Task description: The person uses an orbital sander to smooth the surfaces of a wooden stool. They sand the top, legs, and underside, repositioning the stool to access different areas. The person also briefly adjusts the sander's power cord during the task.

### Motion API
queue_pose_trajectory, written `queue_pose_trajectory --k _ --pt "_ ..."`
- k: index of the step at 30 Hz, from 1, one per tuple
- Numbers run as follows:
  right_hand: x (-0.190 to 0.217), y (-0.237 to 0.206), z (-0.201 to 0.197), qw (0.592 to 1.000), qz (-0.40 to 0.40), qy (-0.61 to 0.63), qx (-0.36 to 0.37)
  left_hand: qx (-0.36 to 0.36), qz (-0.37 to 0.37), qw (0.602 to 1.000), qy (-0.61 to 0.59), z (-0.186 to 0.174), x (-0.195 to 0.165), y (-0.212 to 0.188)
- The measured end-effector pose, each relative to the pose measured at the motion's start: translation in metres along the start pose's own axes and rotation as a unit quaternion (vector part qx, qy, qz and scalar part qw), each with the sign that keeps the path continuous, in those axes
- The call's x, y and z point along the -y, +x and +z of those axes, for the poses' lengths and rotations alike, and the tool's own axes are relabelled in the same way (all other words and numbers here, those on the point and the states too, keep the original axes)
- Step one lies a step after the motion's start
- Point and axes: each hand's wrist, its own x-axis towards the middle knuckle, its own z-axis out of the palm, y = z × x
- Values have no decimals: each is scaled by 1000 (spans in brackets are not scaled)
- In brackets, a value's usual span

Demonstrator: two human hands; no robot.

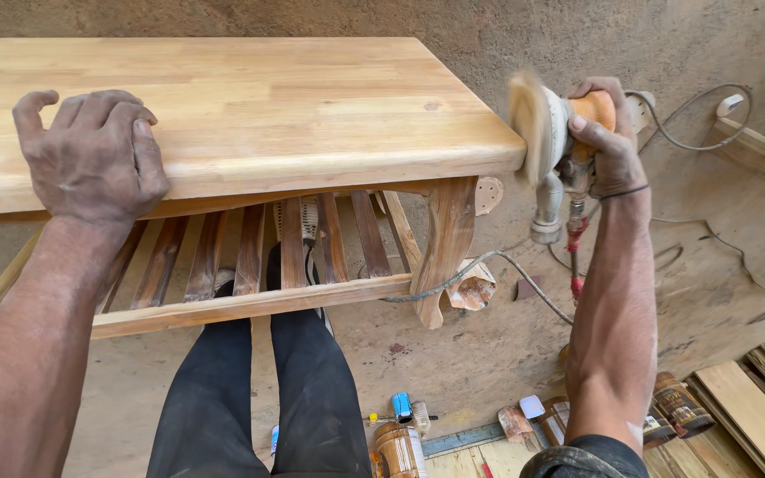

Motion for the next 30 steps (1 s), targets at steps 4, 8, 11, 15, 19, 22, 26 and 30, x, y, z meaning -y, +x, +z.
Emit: queue_pose_trajectory --k 4,8,11,15,19,22,26,30 --pt "-8 -12 7 999 -23 17 -42 7 6 1000 19 0 -1 5" --pt "-4 -30 14 997 -44 17 -57 -2 6 1000 13 1 -1 4" --pt "8 -44 27 984 -91 -118 -102 -10 9 1000 7 4 -1 2" --pt "25 -61 73 900 -140 -369 -184 -17 5 1000 24 10 1 1" --pt "32 -74 150 752 -193 -597 -203 11 -26 1000 11 13 2 -4" --pt "26 -89 209 760 -235 -579 -177 13 -33 999 24 14 4 -10" --pt "28 -102 221 782 -176 -558 -215 6 -22 999 36 19 5 -14" --pt "51 -81 153 759 -70 -586 -277 10 -26 1000 14 20 7 -12"
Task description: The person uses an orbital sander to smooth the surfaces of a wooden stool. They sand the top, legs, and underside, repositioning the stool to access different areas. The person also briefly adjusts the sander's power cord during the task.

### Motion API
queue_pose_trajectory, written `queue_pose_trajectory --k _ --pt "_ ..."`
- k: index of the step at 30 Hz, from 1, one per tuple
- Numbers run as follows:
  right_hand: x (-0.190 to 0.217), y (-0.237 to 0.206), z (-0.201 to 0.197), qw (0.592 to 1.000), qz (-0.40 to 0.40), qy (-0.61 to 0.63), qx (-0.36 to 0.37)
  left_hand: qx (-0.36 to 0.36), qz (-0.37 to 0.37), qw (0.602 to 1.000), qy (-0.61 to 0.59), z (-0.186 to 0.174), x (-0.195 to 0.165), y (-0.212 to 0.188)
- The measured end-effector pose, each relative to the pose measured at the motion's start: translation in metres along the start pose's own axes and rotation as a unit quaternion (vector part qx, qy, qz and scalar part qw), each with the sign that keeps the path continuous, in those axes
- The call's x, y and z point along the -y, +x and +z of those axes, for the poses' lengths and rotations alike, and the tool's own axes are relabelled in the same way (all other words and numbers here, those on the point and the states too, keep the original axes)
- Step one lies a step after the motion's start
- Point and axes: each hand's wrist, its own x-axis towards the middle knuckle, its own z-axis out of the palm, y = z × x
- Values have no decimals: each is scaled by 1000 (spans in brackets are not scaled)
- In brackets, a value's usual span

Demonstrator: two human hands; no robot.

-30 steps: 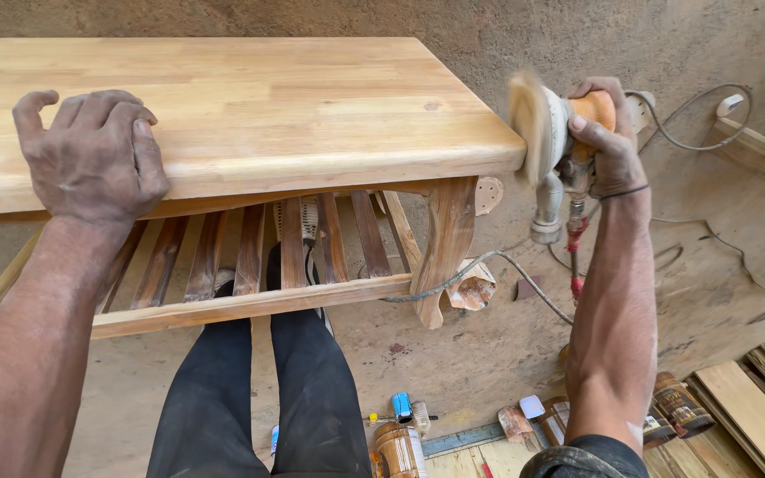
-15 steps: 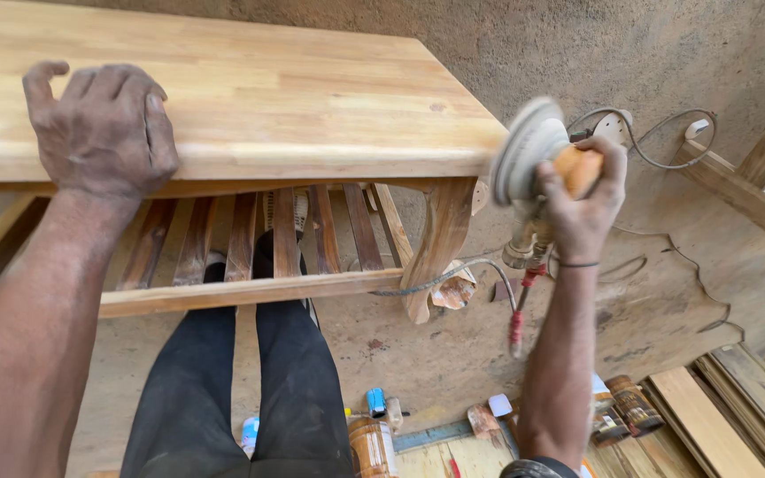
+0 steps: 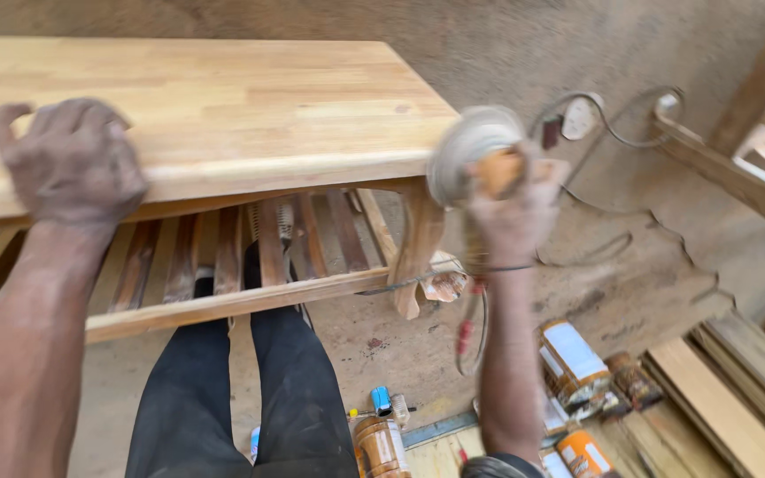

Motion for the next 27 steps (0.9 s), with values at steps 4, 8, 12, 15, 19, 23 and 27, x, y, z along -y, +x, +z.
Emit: queue_pose_trajectory --k 4,8,12,15,19,23,27 --pt "-27 69 -9 989 3 -11 147 5 -6 1000 -13 -10 -3 4" --pt "-6 135 -10 926 95 -87 356 8 -15 1000 -13 -22 -12 9" --pt "12 181 -1 875 116 -133 452 2 -16 1000 -7 -26 -16 14" --pt "14 197 18 866 65 -133 478 -16 -30 999 -31 -25 -16 15" --pt "19 195 40 857 103 -132 488 11 -33 999 -36 -23 -16 14" --pt "42 189 45 860 32 -195 470 14 -36 999 -19 -25 -16 14" --pt "49 176 21 853 2 -147 501 3 -20 1000 -11 -24 -15 11"
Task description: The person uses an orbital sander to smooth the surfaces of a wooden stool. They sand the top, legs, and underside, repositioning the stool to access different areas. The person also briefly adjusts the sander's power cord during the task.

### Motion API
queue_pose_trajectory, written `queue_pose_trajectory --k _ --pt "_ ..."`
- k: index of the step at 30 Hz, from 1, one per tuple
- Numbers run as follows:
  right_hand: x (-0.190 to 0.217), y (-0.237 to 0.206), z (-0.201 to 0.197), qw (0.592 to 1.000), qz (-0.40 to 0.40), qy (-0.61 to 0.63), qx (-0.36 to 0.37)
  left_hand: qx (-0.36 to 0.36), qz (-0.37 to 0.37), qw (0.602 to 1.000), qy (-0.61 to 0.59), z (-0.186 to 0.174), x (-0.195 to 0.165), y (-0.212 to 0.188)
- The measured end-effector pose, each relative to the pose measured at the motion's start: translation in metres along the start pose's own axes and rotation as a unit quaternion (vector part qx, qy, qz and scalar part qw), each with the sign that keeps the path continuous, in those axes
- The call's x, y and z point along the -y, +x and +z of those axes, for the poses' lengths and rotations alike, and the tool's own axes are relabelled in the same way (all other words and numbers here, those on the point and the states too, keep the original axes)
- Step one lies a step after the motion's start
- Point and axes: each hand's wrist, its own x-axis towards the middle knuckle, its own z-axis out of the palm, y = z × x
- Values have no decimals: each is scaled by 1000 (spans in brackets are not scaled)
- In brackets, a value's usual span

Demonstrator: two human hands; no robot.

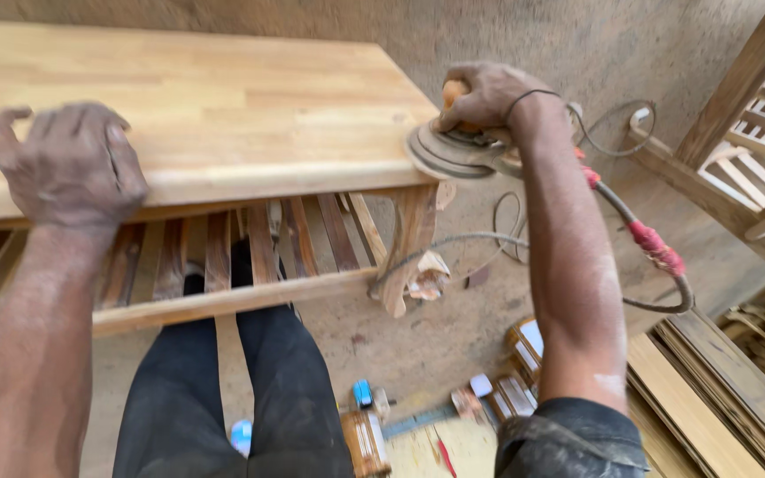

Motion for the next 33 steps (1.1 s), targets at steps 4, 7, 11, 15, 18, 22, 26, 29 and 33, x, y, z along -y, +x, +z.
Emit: queue_pose_trajectory --k 4,7,11,15,18,22,26,29,33 --pt "-22 -31 9 996 -15 5 -87 -28 6 1000 -11 6 1 0" --pt "-38 -45 32 976 -24 19 -217 -29 -4 999 -31 7 1 2" --pt "-46 -66 100 886 -41 138 -442 -41 3 999 -33 -1 -4 8" --pt "-44 -86 173 795 -80 177 -575 -31 -5 999 -42 -11 -9 16" --pt "-38 -87 196 785 -103 165 -589 -42 3 999 -23 -10 -9 19" --pt "-48 -75 152 816 -120 165 -542 -45 6 999 -5 -2 -4 16" --pt "-61 -62 67 937 -21 94 -336 -31 16 999 -35 1 -1 9" --pt "-44 -51 31 970 63 58 -229 -25 15 999 -34 -4 -1 6" --pt "-8 -34 15 976 31 9 -215 -17 12 1000 -18 -11 -2 8"
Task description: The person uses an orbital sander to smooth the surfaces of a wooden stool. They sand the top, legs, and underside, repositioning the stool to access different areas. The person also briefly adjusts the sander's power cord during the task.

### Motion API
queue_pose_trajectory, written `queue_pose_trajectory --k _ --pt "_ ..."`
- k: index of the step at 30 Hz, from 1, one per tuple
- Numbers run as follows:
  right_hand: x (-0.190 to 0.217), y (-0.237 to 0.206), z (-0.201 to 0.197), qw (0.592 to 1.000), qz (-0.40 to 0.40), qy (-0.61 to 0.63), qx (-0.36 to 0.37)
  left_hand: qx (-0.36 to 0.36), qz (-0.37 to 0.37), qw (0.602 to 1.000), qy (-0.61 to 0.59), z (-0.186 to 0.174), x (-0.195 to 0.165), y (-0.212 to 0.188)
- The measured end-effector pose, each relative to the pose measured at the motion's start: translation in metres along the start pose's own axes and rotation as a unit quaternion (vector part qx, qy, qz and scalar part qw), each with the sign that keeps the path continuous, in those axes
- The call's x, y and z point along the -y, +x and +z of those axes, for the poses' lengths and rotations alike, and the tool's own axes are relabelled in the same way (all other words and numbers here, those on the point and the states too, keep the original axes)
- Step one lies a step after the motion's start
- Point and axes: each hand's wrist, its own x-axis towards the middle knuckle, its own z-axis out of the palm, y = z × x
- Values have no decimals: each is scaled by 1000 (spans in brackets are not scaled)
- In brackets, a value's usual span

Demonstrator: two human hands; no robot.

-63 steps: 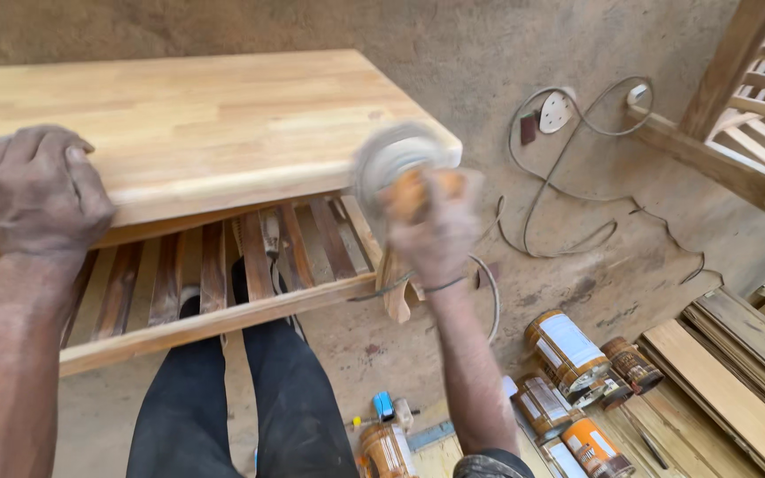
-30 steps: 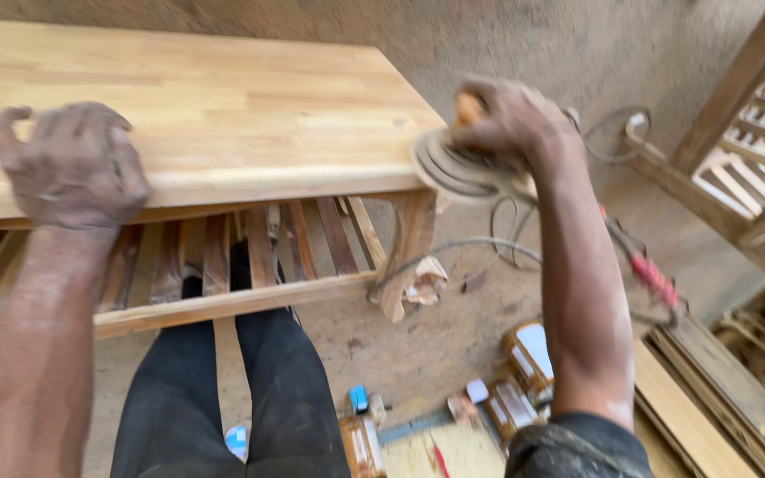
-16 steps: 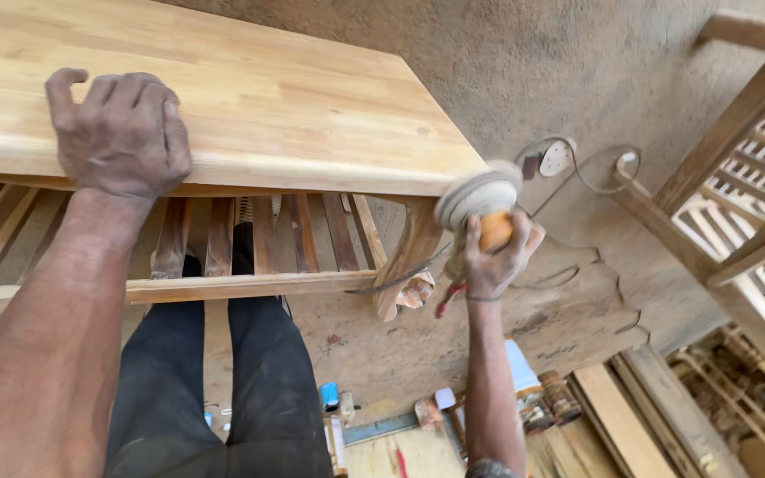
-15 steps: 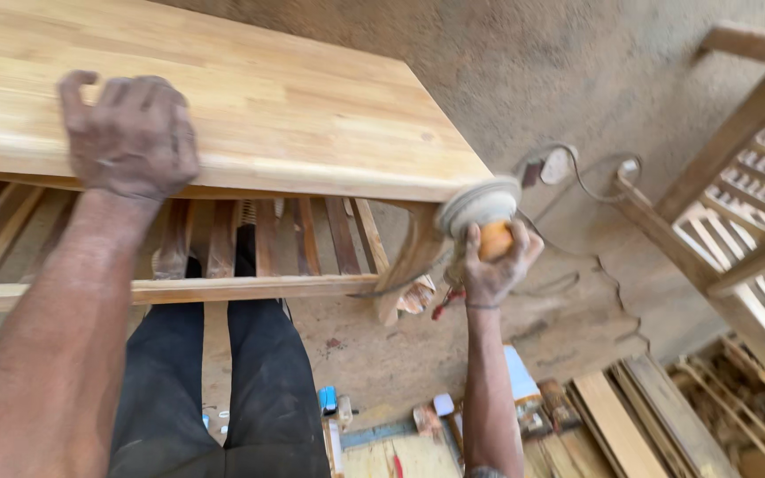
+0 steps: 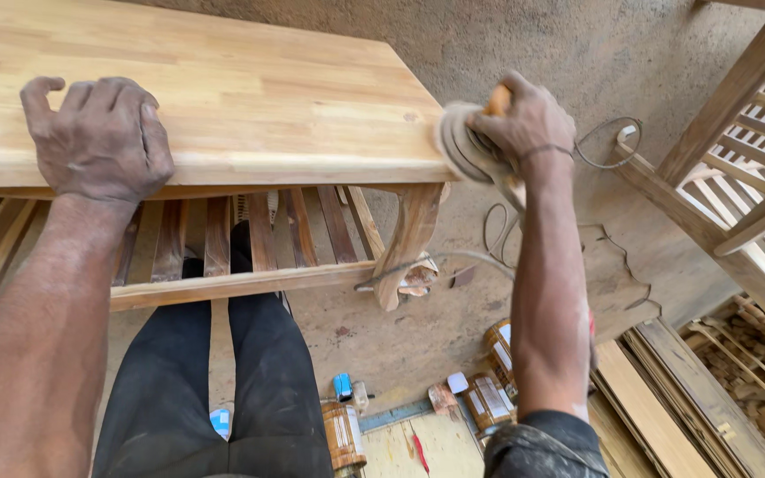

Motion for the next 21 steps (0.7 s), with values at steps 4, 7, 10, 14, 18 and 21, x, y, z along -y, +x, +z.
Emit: queue_pose_trajectory --k 4,7,10,14,18,21 --pt "32 -2 0 999 -17 34 6 7 -9 1000 -21 -1 -1 4" --pt "66 -35 10 997 -40 44 -48 -14 1 1000 -1 2 0 4" --pt "104 -97 37 968 -106 199 -111 -18 1 1000 14 3 0 1" --pt "124 -145 79 960 -146 163 -172 4 1 1000 -2 12 5 -8" --pt "66 -139 104 935 -84 181 -294 1 18 999 35 14 11 -13" --pt "1 -124 113 924 -14 225 -309 0 21 999 30 13 13 -16"
